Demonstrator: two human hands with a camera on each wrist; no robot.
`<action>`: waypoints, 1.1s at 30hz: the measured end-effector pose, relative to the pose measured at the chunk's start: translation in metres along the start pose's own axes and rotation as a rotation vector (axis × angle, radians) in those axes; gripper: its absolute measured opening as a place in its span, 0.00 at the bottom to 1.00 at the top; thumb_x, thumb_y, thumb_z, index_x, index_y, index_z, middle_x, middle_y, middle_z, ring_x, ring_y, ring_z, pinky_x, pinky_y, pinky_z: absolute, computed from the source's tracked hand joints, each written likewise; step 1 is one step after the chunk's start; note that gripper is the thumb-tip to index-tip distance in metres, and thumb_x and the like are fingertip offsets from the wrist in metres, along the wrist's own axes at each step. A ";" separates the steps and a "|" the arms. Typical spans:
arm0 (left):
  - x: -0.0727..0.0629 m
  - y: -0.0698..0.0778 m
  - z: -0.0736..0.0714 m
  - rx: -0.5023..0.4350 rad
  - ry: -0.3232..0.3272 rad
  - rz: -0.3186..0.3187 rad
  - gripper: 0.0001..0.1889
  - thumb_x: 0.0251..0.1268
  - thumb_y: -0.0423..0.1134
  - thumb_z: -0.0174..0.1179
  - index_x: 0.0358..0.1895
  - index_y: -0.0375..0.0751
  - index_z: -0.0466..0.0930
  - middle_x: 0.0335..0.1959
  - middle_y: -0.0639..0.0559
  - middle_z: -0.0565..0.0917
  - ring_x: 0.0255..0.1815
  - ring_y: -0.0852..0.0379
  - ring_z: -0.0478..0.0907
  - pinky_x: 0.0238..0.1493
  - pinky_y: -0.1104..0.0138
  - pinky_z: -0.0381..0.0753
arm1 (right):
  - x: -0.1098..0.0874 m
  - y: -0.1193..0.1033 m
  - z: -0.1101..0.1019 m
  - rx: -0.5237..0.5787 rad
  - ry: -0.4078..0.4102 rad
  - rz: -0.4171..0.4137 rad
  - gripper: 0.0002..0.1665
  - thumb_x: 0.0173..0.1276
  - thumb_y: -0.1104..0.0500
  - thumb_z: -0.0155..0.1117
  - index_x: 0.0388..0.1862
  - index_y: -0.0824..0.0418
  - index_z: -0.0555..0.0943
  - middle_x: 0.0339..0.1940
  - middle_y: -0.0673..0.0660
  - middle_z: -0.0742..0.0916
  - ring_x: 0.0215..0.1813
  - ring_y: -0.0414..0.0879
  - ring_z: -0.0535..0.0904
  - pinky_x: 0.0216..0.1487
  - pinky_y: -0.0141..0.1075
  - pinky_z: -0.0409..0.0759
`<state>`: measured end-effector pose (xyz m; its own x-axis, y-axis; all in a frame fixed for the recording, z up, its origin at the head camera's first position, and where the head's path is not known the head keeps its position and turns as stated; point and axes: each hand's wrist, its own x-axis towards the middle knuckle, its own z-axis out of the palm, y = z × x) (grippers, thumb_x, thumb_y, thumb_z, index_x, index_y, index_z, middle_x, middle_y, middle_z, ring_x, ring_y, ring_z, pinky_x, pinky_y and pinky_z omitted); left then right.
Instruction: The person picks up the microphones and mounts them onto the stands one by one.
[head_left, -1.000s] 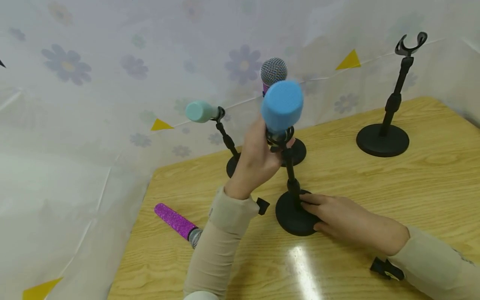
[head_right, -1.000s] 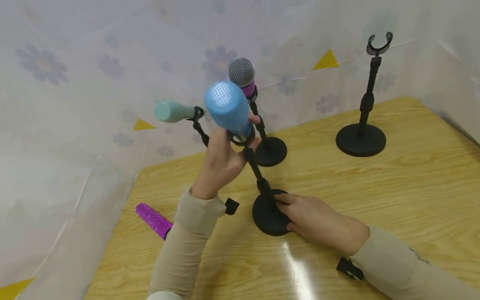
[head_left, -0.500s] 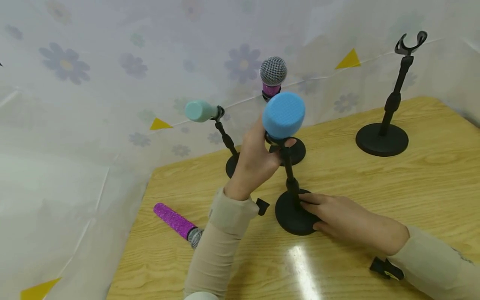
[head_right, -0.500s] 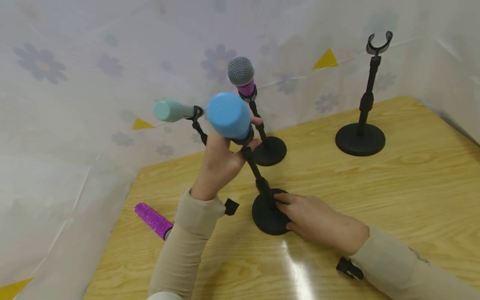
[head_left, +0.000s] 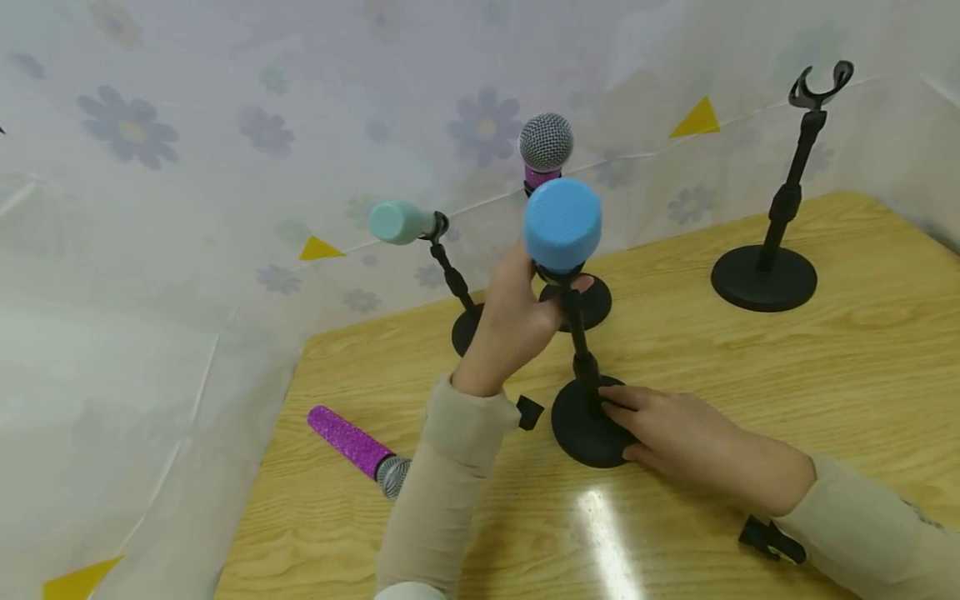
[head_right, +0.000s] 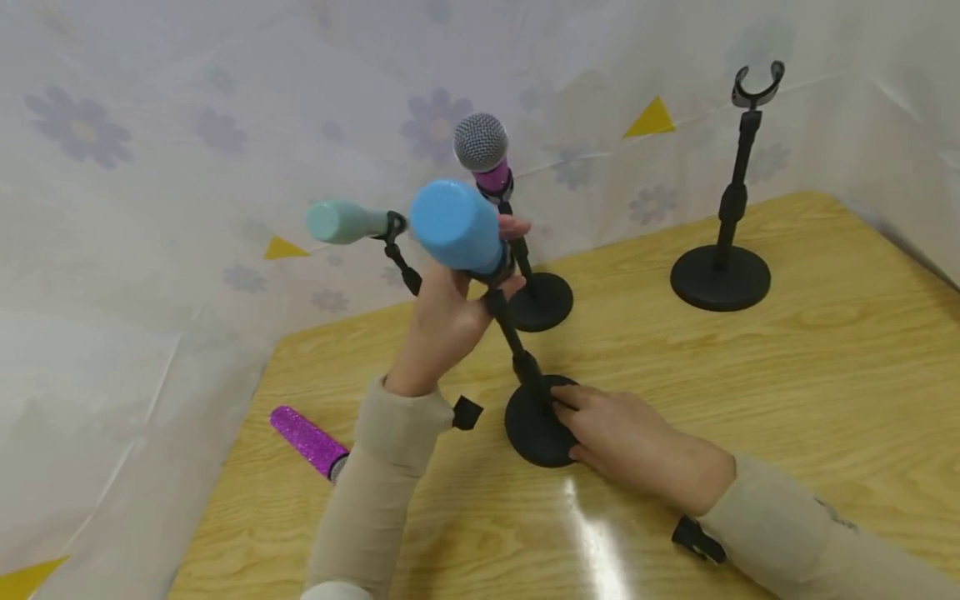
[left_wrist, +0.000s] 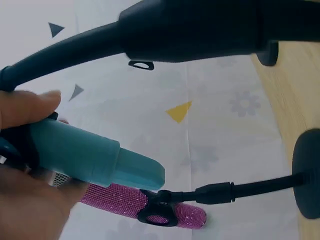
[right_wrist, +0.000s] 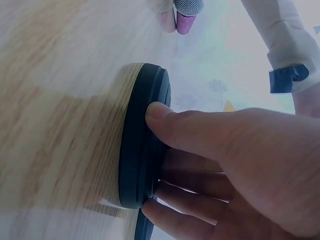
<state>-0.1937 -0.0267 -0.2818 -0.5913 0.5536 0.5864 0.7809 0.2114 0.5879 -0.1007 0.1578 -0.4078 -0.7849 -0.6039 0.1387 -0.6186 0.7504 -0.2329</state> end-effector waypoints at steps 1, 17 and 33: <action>-0.004 0.000 0.001 0.021 0.009 0.000 0.24 0.68 0.27 0.62 0.66 0.32 0.69 0.61 0.39 0.79 0.65 0.49 0.77 0.70 0.68 0.74 | 0.000 0.000 0.000 0.001 0.001 -0.001 0.31 0.61 0.53 0.77 0.61 0.64 0.82 0.68 0.64 0.80 0.59 0.60 0.84 0.47 0.48 0.88; -0.070 -0.003 0.028 -0.192 -0.318 -0.299 0.21 0.79 0.31 0.50 0.70 0.40 0.70 0.66 0.46 0.80 0.68 0.57 0.77 0.66 0.71 0.78 | -0.010 0.007 -0.007 -0.003 0.020 -0.005 0.32 0.62 0.55 0.76 0.63 0.66 0.80 0.68 0.64 0.80 0.60 0.59 0.84 0.48 0.48 0.88; -0.076 -0.014 0.042 -0.045 -0.139 -0.187 0.15 0.75 0.39 0.56 0.59 0.42 0.81 0.53 0.49 0.88 0.56 0.62 0.85 0.57 0.77 0.81 | -0.009 0.006 -0.007 -0.035 0.043 -0.028 0.32 0.60 0.55 0.77 0.62 0.66 0.81 0.66 0.64 0.80 0.58 0.58 0.85 0.45 0.45 0.88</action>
<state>-0.1516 -0.0377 -0.3580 -0.6887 0.6147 0.3844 0.6491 0.2864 0.7048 -0.0977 0.1701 -0.4038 -0.7678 -0.6130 0.1863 -0.6403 0.7431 -0.1944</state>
